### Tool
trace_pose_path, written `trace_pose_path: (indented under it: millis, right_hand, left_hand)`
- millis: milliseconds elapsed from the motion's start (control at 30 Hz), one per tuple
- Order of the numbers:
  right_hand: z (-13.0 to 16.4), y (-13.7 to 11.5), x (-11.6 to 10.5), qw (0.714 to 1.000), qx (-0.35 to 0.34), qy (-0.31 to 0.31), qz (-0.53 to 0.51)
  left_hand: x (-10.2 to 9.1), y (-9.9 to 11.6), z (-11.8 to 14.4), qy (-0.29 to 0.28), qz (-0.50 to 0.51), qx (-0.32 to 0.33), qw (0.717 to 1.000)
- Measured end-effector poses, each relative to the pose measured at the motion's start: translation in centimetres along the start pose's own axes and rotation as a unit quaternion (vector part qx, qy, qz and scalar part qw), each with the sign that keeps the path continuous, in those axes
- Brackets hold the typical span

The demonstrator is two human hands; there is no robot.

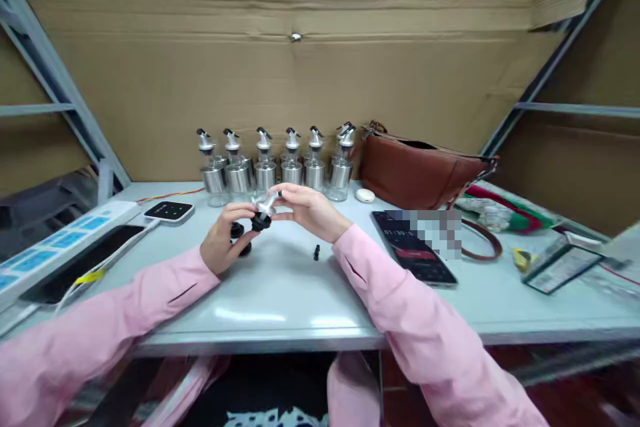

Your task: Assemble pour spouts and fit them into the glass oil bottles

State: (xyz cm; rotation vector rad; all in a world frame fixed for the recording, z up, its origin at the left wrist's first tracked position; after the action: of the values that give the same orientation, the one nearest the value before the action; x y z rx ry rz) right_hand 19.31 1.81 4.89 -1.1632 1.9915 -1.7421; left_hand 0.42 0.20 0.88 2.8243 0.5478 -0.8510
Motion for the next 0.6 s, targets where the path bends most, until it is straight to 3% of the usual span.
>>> trace_pose_path:
  millis: [600]
  right_hand:
    - [-0.05, -0.02, -0.26, 0.998, 0.021, -0.032, 0.041]
  left_hand:
    - [0.39, -0.09, 0.33, 0.007, 0.018, -0.020, 1.000]
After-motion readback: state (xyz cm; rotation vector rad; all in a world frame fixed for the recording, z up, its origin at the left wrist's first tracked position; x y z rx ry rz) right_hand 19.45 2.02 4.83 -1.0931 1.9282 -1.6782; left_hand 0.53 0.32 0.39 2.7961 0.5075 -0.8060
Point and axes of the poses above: each hand's wrist, its own z-axis away from the middle knuckle, its own x-axis out of the palm, y = z × x, the point moved 1 cm from there along -z, towards the middle knuckle, and after that the axes turned 6 degrees about -y, right-handed, at the moved point
